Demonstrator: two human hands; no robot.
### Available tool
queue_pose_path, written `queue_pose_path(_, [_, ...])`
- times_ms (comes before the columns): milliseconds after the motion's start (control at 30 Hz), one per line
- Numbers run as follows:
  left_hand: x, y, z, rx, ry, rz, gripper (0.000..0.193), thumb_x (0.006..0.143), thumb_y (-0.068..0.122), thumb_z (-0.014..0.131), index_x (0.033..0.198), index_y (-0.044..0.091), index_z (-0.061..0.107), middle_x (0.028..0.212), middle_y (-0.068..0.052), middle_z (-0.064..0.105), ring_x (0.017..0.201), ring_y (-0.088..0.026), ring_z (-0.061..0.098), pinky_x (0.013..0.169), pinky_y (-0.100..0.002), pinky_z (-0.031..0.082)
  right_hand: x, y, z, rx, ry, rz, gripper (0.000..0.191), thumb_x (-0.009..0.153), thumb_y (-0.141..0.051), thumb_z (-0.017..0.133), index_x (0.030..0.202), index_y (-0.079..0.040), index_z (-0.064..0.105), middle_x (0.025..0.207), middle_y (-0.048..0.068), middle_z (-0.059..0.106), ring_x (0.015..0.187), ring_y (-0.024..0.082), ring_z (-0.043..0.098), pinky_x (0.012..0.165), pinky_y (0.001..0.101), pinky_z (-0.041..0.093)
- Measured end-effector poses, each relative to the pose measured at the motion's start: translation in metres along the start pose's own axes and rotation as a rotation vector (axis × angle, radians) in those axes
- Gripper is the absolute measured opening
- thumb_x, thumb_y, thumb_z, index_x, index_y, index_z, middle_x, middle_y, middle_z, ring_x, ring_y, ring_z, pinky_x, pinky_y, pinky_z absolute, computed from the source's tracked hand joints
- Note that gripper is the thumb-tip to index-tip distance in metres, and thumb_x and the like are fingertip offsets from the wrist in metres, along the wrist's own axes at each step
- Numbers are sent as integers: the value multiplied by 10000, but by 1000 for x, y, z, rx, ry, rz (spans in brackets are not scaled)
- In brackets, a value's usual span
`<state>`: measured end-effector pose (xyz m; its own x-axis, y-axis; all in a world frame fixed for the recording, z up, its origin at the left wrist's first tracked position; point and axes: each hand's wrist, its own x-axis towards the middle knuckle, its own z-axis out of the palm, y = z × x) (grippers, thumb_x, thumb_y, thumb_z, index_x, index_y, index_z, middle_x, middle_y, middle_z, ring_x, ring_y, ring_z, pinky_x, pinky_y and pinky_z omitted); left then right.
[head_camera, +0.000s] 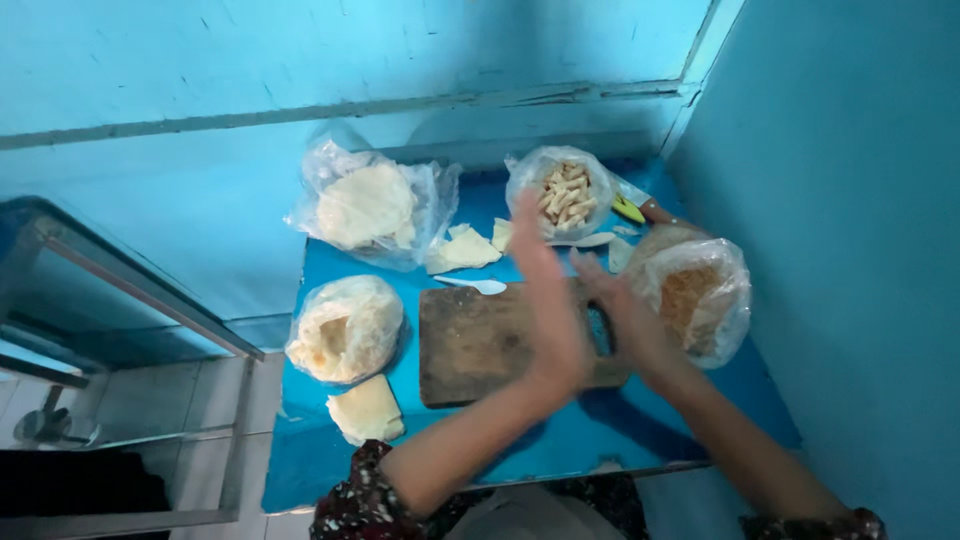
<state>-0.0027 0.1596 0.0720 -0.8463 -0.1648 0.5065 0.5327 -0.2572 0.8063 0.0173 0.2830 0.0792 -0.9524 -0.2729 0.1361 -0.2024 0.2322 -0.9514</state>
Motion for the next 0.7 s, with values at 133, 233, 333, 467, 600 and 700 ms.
queue_pose_path(133, [9, -4, -23, 837, -438, 672, 813, 935, 592, 625, 1579, 206, 314, 1721, -154, 224, 1628, -371, 171, 1264, -682, 95, -16, -41, -6, 1061, -183, 121, 986, 916, -821, 230, 1646, -160, 259, 1710, 158, 252, 1514, 418, 302, 1178, 566, 286])
queue_pose_path(233, [59, -13, -63, 1124, -436, 753, 692, 833, 587, 724, 1443, 368, 481, 1698, -101, 261, 1588, -327, 235, 1199, -721, 118, -11, -60, -15, 1395, -431, -112, 1034, 880, -860, 119, 1680, -213, 218, 1748, 158, 189, 1601, 410, 262, 1297, 589, 198])
queue_pose_path(333, [78, -2, -102, 1418, -184, 705, 665, 948, 448, 757, 1552, 240, 572, 1704, -166, 258, 1584, -368, 241, 1159, -741, 214, 1, -49, -26, 1454, -470, -135, 1030, 850, -852, 81, 1669, -234, 175, 1716, 182, 248, 1607, 396, 283, 1312, 567, 111])
queue_pose_path(467, [78, 40, -135, 1421, -95, 538, 393, 897, 176, 749, 1290, 182, 725, 1593, -165, 446, 1439, -368, 474, 1087, -599, 416, 27, -8, -31, 1152, -480, -87, 897, 1077, -749, 268, 1651, -67, 369, 1442, 282, 569, 1439, 403, 494, 1264, 528, 290])
queue_pose_path(600, [61, 88, -165, 1146, -118, 358, 234, 912, 183, 773, 1102, 46, 766, 1455, -222, 553, 1244, -420, 613, 981, -484, 530, 48, 14, -19, -488, -73, -133, 196, 996, -225, 666, 1073, -45, 680, 999, 197, 743, 941, 384, 667, 803, 485, 524])
queue_pose_path(700, [47, 111, -186, 1146, -65, 331, 261, 905, 194, 777, 1099, 21, 757, 1430, -259, 549, 1225, -454, 618, 929, -478, 545, 67, 1, -17, -866, -175, -348, 232, 796, -105, 648, 1025, -120, 681, 1026, 127, 684, 869, 330, 683, 701, 441, 516])
